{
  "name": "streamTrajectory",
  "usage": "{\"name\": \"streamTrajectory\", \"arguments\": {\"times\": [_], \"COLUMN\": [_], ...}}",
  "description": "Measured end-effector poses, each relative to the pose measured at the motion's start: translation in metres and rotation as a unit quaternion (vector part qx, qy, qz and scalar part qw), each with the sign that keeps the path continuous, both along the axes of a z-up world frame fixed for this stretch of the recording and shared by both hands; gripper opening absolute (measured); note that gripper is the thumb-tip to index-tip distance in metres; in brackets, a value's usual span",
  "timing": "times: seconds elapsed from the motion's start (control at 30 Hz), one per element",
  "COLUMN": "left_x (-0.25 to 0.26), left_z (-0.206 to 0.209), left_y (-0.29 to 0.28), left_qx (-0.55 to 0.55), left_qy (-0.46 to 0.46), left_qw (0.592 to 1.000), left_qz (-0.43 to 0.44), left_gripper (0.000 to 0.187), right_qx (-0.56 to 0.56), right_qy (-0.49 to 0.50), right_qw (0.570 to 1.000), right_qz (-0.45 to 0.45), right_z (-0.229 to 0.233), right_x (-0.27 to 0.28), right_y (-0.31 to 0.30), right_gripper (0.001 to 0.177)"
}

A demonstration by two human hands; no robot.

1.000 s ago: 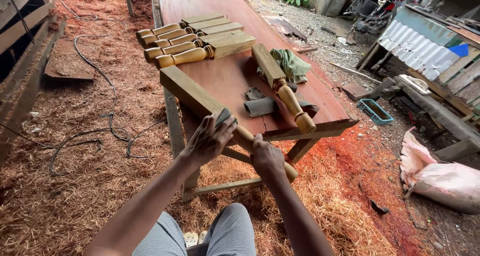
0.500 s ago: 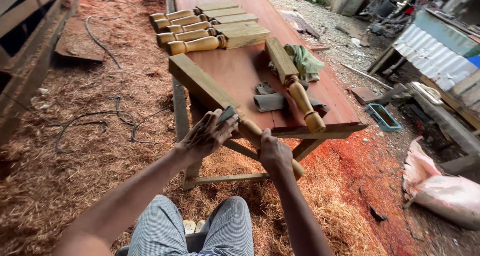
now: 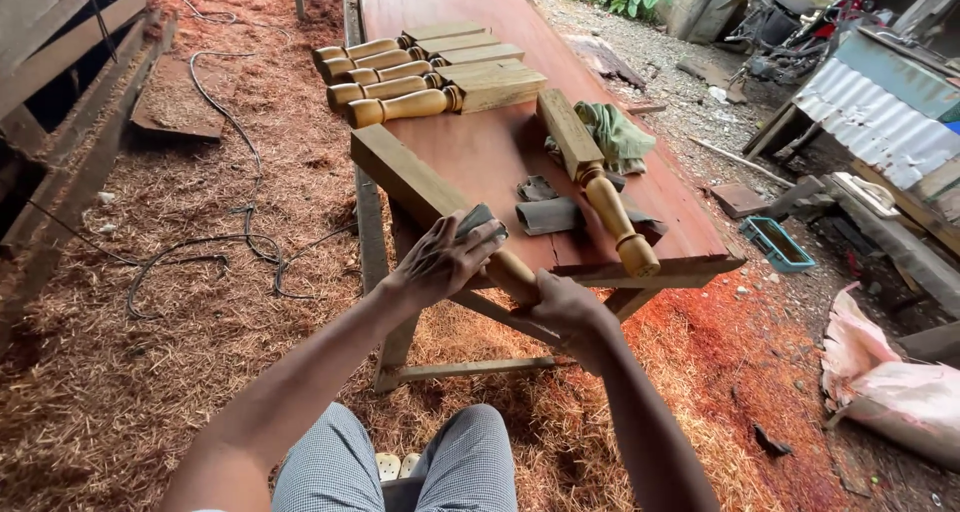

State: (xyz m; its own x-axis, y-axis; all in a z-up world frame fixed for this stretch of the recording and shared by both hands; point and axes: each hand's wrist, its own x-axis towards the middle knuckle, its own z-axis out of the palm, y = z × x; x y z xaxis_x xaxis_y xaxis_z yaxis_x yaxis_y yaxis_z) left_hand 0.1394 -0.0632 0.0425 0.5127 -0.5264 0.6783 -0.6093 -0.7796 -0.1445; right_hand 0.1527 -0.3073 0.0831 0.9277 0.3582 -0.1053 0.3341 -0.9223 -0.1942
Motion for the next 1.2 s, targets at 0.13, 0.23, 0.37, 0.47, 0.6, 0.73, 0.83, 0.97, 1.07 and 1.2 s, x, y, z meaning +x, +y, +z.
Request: {"name": "streamTrajectory", "arguments": {"times": [0.13, 0.23, 0.37, 0.47, 0.6, 0.73, 0.83, 0.97, 1.07, 1.2], "left_x": [-0.013, -0.013, -0.006, -0.006, -0.01, -0.014, -0.014, -0.014, -0.013, -0.014], "left_z": [-0.007, -0.01, -0.02, -0.018, -0.028, -0.03, -0.021, 0.004, 0.021, 0.033], "left_y": [0.0, 0.003, 0.007, 0.005, -0.002, -0.003, -0.003, -0.012, -0.018, -0.015], "left_qx": [-0.049, -0.051, -0.053, -0.049, -0.048, -0.022, -0.023, 0.11, 0.116, 0.136], "left_qy": [0.008, -0.018, -0.074, -0.107, -0.121, -0.1, -0.074, -0.073, -0.029, -0.029], "left_qw": [0.999, 0.998, 0.996, 0.993, 0.991, 0.995, 0.997, 0.989, 0.991, 0.988], "left_qz": [0.001, 0.013, 0.004, -0.016, -0.006, -0.003, 0.0, 0.064, 0.06, 0.062], "left_gripper": [0.047, 0.046, 0.044, 0.048, 0.045, 0.048, 0.049, 0.053, 0.052, 0.053], "right_qx": [0.117, 0.139, 0.04, 0.037, 0.055, 0.033, 0.005, -0.009, 0.004, 0.013], "right_qy": [0.19, 0.161, 0.015, -0.019, -0.08, -0.077, -0.053, -0.027, -0.03, -0.028], "right_qw": [0.975, 0.977, 0.999, 0.998, 0.994, 0.993, 0.994, 0.993, 0.991, 0.99], "right_qz": [0.019, 0.012, -0.019, -0.036, -0.052, -0.078, -0.093, -0.113, -0.132, -0.138], "right_z": [-0.012, -0.002, 0.035, 0.019, -0.023, -0.012, 0.005, 0.004, -0.005, -0.003], "right_x": [0.016, 0.008, -0.025, -0.028, -0.031, -0.038, -0.036, -0.035, -0.039, -0.029], "right_y": [-0.007, -0.002, 0.016, 0.018, 0.012, 0.018, 0.025, 0.027, 0.032, 0.028], "right_gripper": [0.053, 0.053, 0.058, 0.058, 0.053, 0.048, 0.047, 0.043, 0.037, 0.032]}}
